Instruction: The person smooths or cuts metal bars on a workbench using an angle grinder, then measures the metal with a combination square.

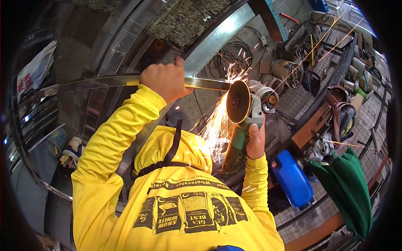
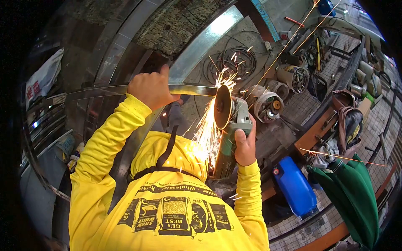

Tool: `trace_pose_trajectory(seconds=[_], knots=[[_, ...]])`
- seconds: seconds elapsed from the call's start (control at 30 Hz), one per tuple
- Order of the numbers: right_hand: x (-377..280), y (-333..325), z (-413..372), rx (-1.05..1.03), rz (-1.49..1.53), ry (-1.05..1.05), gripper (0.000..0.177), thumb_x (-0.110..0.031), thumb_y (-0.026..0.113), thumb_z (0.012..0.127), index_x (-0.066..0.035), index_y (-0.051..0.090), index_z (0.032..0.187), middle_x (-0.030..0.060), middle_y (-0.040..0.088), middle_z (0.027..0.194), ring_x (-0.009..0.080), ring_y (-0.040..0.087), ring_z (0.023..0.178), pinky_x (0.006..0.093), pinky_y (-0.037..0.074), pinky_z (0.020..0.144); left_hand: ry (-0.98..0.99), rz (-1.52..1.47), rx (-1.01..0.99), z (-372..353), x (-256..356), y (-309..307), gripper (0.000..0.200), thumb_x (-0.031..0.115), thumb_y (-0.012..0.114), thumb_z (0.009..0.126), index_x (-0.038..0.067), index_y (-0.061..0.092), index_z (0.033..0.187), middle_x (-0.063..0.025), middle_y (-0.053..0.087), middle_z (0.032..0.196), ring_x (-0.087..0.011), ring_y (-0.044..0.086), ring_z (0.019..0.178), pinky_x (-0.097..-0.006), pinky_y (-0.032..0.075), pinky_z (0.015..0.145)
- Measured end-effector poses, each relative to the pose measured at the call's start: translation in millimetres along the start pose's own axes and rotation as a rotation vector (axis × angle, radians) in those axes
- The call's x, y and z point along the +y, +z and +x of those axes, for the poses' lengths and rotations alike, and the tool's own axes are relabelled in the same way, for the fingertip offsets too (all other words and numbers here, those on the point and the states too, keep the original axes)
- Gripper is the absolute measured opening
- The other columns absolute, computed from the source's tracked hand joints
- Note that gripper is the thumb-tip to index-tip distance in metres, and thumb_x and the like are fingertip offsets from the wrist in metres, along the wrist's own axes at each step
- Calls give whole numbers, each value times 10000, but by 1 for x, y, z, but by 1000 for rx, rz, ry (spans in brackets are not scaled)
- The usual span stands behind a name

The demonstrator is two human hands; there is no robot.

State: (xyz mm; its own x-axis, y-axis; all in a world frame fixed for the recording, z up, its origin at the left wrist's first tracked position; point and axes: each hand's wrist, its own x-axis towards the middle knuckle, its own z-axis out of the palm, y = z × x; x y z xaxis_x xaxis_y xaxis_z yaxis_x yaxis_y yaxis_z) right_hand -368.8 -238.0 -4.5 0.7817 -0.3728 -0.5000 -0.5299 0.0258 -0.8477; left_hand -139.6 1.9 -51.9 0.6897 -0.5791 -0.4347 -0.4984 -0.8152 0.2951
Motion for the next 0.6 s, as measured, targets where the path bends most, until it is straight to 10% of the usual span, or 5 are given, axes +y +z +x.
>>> trace_pose_trajectory(seconds=[0.6], knots=[[-4, 2, 0, 21, 54, 66, 796, -520, 624, 1005, 3, 328, 1528, 112, 539, 1368, 187, 555, 1164, 337, 440, 1044, -24, -23, -44, 2, 1, -1, 848, 699, 854, 603, 26, 602, 1053, -176, 721, 728, -379, 738, 689, -457, 588, 638]])
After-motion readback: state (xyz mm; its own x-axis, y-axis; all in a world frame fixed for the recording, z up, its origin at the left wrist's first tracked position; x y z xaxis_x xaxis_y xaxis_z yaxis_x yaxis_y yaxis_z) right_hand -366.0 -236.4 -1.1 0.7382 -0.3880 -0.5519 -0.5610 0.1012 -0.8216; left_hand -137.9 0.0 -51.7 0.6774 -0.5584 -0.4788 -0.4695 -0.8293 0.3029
